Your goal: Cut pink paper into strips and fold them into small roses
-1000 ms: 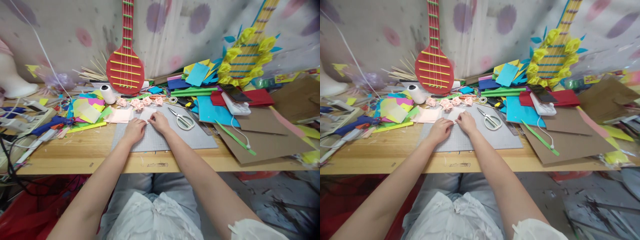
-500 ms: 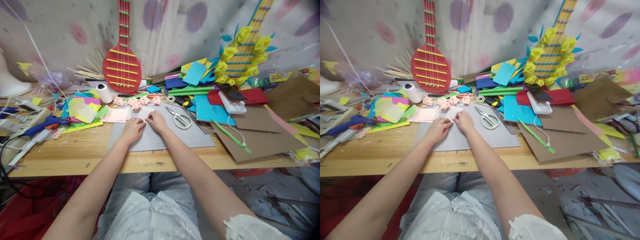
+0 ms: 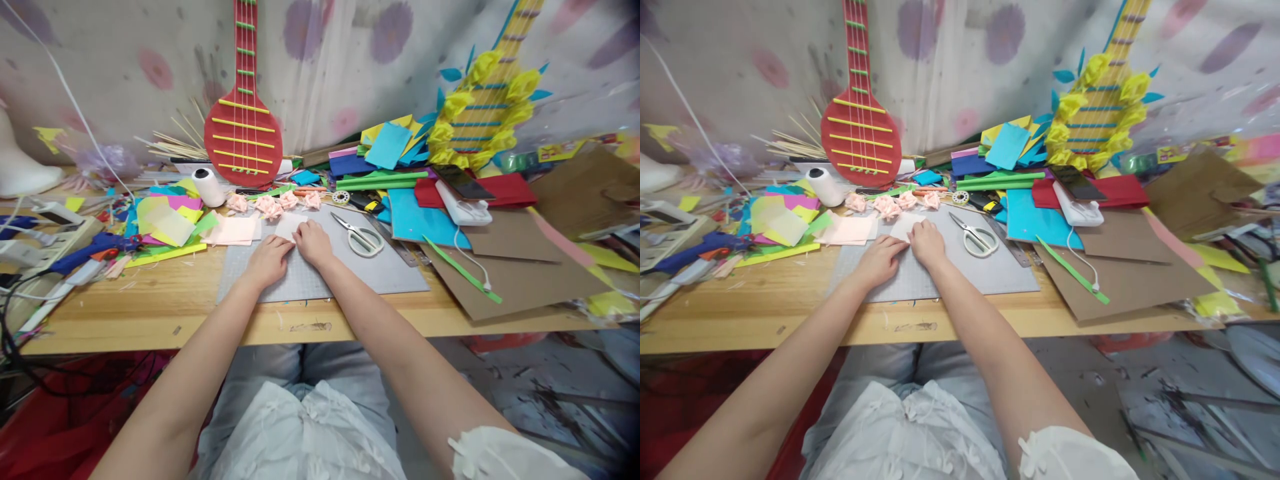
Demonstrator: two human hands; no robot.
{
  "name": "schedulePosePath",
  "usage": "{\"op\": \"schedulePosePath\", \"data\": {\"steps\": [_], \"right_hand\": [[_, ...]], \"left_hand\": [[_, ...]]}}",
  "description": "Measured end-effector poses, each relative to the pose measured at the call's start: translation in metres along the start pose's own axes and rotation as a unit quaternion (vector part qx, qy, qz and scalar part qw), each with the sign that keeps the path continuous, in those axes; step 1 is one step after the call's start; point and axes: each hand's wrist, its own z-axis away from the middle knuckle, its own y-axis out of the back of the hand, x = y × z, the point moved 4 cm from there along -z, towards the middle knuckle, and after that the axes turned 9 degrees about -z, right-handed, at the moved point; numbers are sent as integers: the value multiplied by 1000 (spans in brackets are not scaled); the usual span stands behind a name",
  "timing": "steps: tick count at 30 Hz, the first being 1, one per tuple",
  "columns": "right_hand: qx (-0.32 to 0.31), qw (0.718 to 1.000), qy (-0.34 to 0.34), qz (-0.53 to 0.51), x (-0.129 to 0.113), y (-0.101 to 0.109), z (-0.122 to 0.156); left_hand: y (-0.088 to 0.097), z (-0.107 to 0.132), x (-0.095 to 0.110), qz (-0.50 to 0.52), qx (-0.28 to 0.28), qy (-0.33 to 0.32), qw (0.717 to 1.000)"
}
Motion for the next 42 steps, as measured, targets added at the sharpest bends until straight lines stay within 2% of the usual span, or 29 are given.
{"op": "schedulePosePath", "data": {"steps": [5,9,17,25,27,31,33,37,42], "right_hand": [[-24,998,37,-34,2,6,5],[-17,998,59,-34,4,5,7],[-1,999,2,-41,11,-1,2],[-10,999,13,-45,4,5,7],[-10,999,11,-46,4,5,7],[-11,999,8,-48,5,5,7],[-10,999,7,-47,5,5,6],[-6,999,13,-47,6,5,7],[4,999,20,-50,5,4,8]], "left_hand": [[-2,0,0,-3,-5,-5,1000],[-2,-1,-1,-3,-6,-2,1000],[-6,-2,-3,25,3,21,999],[-9,1,-11,32,30,50,998],[-5,1,-14,49,54,80,994],[5,5,-26,66,109,195,972],[6,5,-30,59,122,217,967],[1,2,-32,59,120,184,974],[-2,-1,-32,67,107,177,976]]}}
